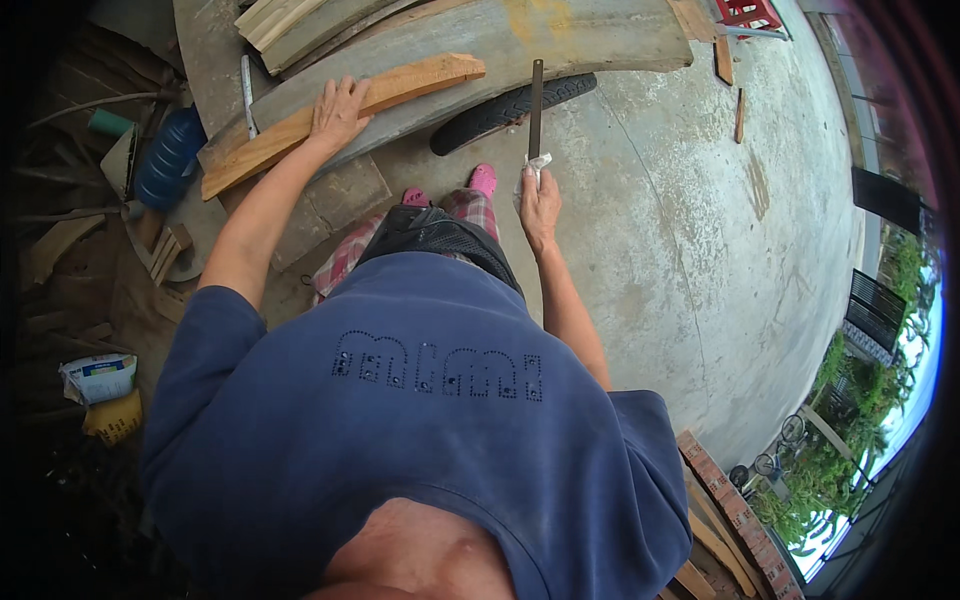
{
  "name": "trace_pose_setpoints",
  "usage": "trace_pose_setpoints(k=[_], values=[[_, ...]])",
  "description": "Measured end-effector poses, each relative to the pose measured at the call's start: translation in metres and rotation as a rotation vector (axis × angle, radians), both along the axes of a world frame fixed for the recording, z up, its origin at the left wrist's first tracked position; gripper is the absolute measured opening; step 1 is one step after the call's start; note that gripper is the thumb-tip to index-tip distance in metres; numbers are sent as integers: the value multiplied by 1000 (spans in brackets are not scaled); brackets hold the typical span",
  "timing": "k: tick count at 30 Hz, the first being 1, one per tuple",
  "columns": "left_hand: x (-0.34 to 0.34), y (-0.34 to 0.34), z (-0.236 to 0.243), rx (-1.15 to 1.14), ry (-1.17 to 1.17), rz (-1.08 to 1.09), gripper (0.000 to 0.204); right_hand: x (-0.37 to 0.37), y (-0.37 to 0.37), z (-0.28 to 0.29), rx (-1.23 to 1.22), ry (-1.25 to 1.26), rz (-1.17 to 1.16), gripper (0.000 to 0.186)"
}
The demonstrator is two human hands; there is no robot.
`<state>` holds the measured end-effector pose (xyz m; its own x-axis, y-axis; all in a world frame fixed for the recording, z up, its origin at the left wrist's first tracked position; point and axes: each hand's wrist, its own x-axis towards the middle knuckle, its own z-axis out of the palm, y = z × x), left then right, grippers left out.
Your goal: Sawing a wooden board with a hacksaw in a workshop.
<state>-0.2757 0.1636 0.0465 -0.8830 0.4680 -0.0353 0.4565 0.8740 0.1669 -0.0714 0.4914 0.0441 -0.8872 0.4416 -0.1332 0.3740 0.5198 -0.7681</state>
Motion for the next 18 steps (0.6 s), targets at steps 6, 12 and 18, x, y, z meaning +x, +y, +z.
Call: trace_pose_setpoints(k=[6, 12, 18], values=[[15, -5, -3, 55, 57, 0, 59, -17, -33, 16, -31, -38, 124, 30], [14, 23, -6, 143, 49, 3, 50, -59, -39, -9, 97, 13, 176, 28], [-11, 98, -29, 305, 102, 87, 49, -78, -43, -12, 234, 3, 248, 26]])
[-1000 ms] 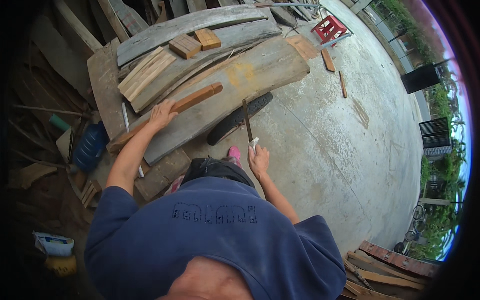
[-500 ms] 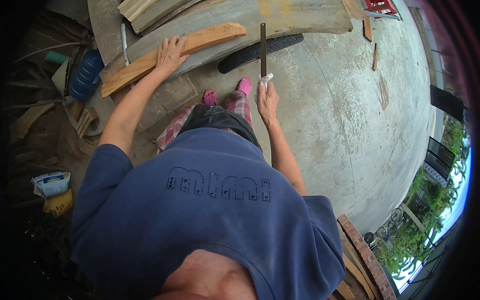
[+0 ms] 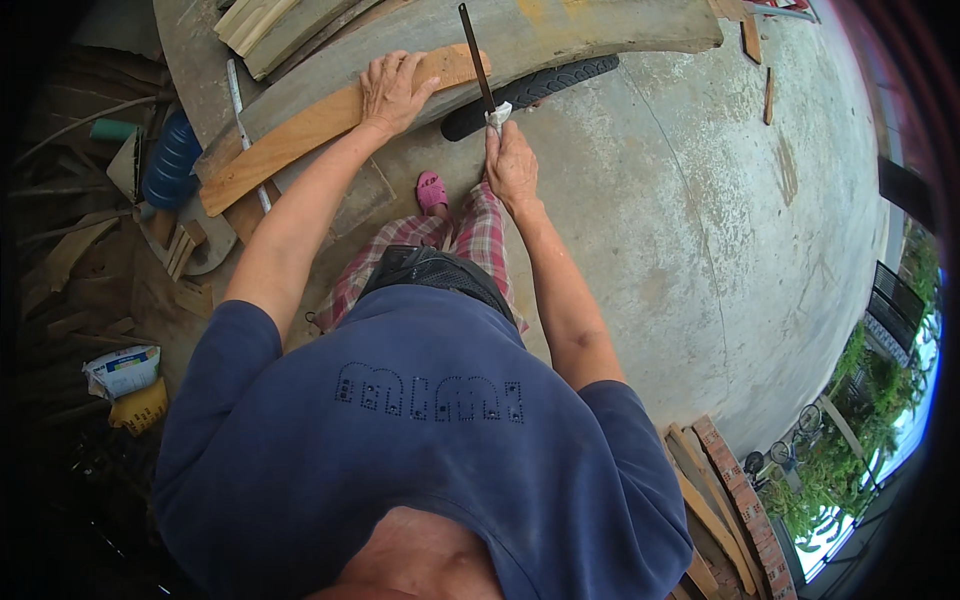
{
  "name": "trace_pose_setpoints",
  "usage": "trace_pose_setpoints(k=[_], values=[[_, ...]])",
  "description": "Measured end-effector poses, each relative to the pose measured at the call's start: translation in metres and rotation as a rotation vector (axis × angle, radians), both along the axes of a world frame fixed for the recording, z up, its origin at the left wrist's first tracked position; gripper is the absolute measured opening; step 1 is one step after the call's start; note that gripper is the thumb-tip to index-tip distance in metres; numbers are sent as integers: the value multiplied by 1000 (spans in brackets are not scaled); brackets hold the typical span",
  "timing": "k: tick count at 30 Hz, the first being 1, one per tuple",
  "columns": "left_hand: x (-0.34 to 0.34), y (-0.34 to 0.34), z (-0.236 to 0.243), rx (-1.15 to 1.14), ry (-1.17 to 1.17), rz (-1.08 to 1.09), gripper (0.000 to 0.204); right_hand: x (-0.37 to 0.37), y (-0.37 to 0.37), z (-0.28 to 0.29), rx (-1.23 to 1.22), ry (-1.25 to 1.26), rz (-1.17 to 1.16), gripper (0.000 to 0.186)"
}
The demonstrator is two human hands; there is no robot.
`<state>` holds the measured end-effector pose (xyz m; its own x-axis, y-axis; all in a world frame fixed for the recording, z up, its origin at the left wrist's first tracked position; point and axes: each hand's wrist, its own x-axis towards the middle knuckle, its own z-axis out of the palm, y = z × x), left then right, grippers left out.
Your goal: Sawing a wooden board with a hacksaw in a workshop.
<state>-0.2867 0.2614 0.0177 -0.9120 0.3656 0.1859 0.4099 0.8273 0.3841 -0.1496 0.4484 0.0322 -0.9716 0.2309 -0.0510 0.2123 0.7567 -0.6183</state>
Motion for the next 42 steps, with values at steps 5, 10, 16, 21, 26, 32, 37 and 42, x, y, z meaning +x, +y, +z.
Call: trace_pose_setpoints(k=[5, 10, 16, 21, 26, 32, 37, 42], values=[[-23, 39, -11, 108, -81, 147, 37, -5, -8, 2, 22, -47, 12, 24], [-22, 54, -15, 51, -112, 230, 29, -13, -12, -9, 47, -64, -9, 23], [-37, 55, -26, 89, -13, 309, 27, -17, -13, -26, 46, -27, -23, 20], [-41, 55, -26, -30, -87, 340, 30, -2, -21, -26, 10, -144, -60, 18], [-43, 62, -21, -80, -93, 316, 31, -52, -25, -25, -5, -47, -90, 17], [-45, 59, -20, -78, -173, 326, 32, 15, -3, -35, -15, -142, -68, 15], [-41, 59, -7, -33, -186, 252, 31, 24, 8, -17, -209, 21, -285, 13], [-37, 58, -6, -37, -98, 119, 30, 9, 5, -21, -212, 23, -237, 16]])
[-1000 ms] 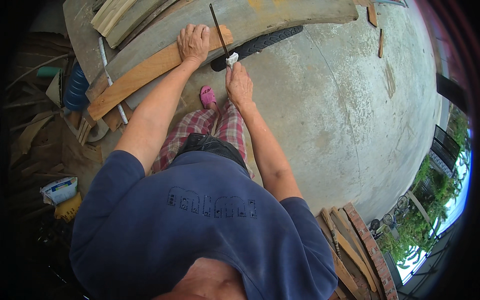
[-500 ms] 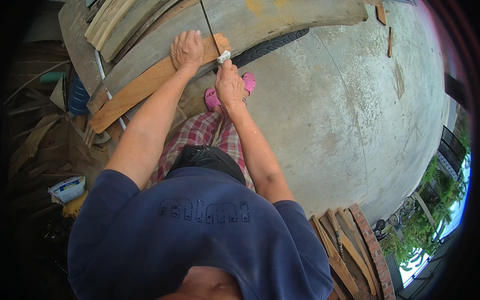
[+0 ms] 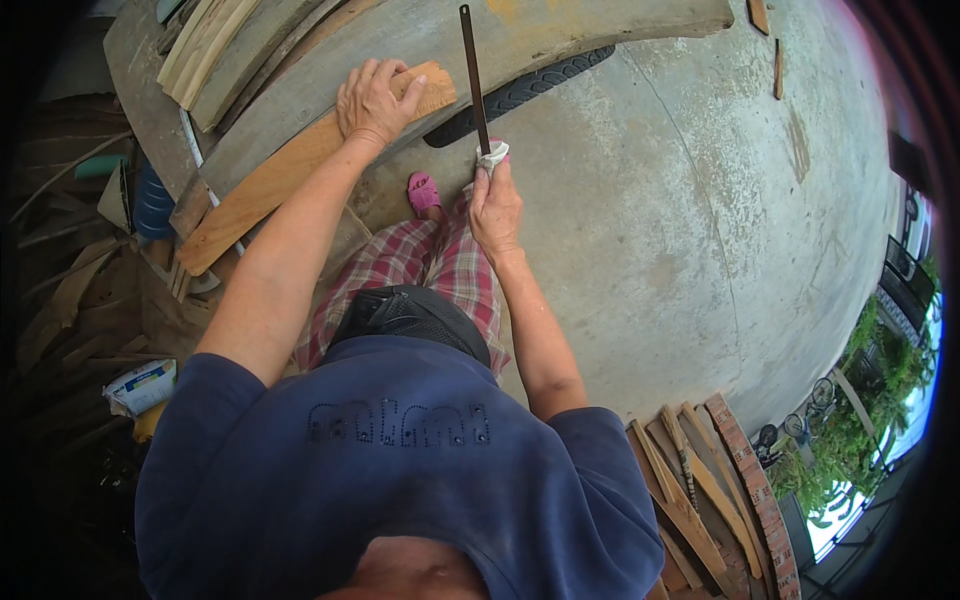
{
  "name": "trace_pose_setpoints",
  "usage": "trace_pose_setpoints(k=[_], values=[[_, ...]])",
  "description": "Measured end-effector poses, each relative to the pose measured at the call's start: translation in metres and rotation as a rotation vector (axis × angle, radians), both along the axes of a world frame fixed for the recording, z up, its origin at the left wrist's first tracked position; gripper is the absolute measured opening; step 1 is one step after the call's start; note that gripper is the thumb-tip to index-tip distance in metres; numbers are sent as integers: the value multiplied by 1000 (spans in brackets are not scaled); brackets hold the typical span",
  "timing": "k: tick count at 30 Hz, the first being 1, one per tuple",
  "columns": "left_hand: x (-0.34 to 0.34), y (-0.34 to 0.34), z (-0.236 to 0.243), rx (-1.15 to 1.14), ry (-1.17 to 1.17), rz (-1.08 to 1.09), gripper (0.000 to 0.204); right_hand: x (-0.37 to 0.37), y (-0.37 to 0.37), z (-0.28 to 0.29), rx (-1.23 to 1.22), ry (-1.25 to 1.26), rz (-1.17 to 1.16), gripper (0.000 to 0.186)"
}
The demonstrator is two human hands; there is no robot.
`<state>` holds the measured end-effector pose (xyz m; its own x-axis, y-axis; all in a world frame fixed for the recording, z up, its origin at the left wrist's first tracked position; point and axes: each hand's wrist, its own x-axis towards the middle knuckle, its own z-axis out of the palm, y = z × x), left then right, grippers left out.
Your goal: Sawing a wooden board with a hacksaw in a workshop.
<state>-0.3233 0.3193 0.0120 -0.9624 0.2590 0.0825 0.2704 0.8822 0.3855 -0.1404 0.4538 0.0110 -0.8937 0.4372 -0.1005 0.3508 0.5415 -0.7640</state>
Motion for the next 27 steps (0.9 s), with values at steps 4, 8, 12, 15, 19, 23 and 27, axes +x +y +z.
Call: trace_pose_setpoints(k=[4, 8, 12, 15, 19, 23, 27], values=[[-2, 1, -3, -11, -30, 41, 28, 10, -1, -8, 33, -38, 38, 15], [-4, 1, -9, -2, -40, 102, 27, 2, -11, -16, 107, -37, 119, 16], [-4, 3, -9, 46, -36, 81, 28, -19, -13, -22, 180, 2, 171, 17], [-4, 3, -7, 44, -36, 74, 28, -24, -11, -20, 197, -24, 196, 18], [-4, -3, -7, 44, -39, 88, 27, -16, -10, -13, 214, -93, 226, 18], [-2, 5, -6, 35, -23, 109, 24, -35, -10, -7, 217, -116, 241, 18], [-3, 6, -7, 13, -28, 106, 24, -49, -10, -5, 228, -73, 235, 18]])
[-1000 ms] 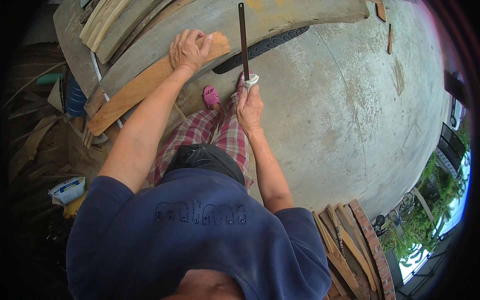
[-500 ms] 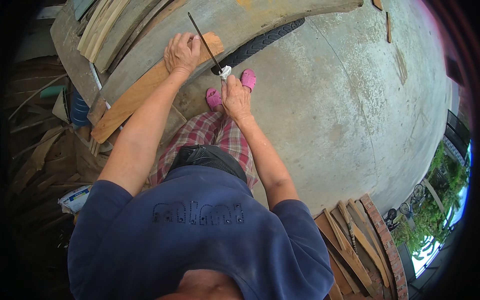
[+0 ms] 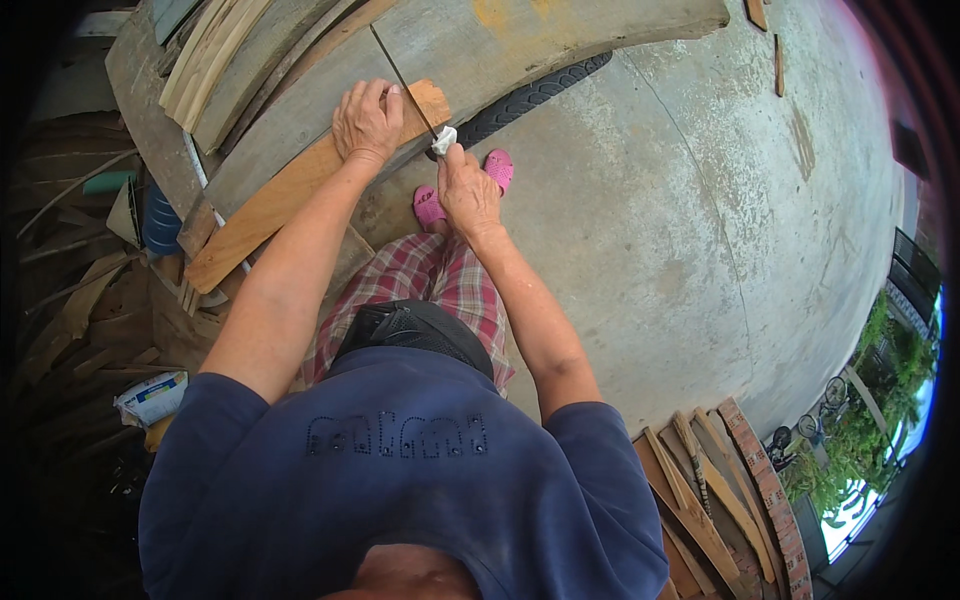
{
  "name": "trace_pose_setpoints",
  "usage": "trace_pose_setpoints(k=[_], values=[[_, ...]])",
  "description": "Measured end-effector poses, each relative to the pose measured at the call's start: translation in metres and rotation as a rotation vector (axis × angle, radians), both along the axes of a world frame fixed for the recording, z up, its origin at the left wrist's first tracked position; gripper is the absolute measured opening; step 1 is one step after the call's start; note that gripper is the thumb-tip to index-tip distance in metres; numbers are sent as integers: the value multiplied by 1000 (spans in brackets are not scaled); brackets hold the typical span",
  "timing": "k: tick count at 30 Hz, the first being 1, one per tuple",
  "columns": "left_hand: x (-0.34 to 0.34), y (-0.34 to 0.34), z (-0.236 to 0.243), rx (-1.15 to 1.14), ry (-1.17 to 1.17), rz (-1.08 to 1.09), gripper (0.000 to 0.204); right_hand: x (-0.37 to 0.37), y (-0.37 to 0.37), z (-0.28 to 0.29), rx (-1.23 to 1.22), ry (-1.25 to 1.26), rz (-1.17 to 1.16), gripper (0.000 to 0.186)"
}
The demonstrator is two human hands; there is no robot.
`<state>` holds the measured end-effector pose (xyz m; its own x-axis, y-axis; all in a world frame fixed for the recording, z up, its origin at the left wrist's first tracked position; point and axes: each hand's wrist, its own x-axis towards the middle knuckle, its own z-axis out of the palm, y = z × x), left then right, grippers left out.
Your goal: Sawing a wooden board with a hacksaw in a workshop.
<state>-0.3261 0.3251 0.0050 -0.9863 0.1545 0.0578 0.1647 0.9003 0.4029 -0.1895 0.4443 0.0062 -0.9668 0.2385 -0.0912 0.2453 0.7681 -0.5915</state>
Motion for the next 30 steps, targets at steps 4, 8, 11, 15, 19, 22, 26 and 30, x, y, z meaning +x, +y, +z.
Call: trace_pose_setpoints(k=[4, 8, 11, 15, 19, 22, 26, 30], values=[[-1, -8, 1, -8, 0, 7, 27, 34, 2, 2, -10, -92, 28, 18], [0, 1, 4, 12, 0, -31, 28, -5, 2, 5, -20, -50, 18, 19], [-2, 2, 0, 11, 5, -34, 28, -16, 1, 3, -34, -36, 4, 19], [-1, -7, 1, -33, 2, 6, 29, 32, 7, 6, -36, -124, 42, 19], [-1, 0, 8, -18, -19, -13, 29, 14, 5, 7, -35, -69, 1, 17], [-1, 5, 1, -17, -22, -10, 29, -18, 1, 3, -12, -4, -18, 17], [0, -7, 1, -50, -23, 15, 29, 28, 1, 4, -41, -79, 11, 17], [-2, -4, 4, -13, -9, 8, 29, 23, 4, 6, -55, -129, 8, 17]])
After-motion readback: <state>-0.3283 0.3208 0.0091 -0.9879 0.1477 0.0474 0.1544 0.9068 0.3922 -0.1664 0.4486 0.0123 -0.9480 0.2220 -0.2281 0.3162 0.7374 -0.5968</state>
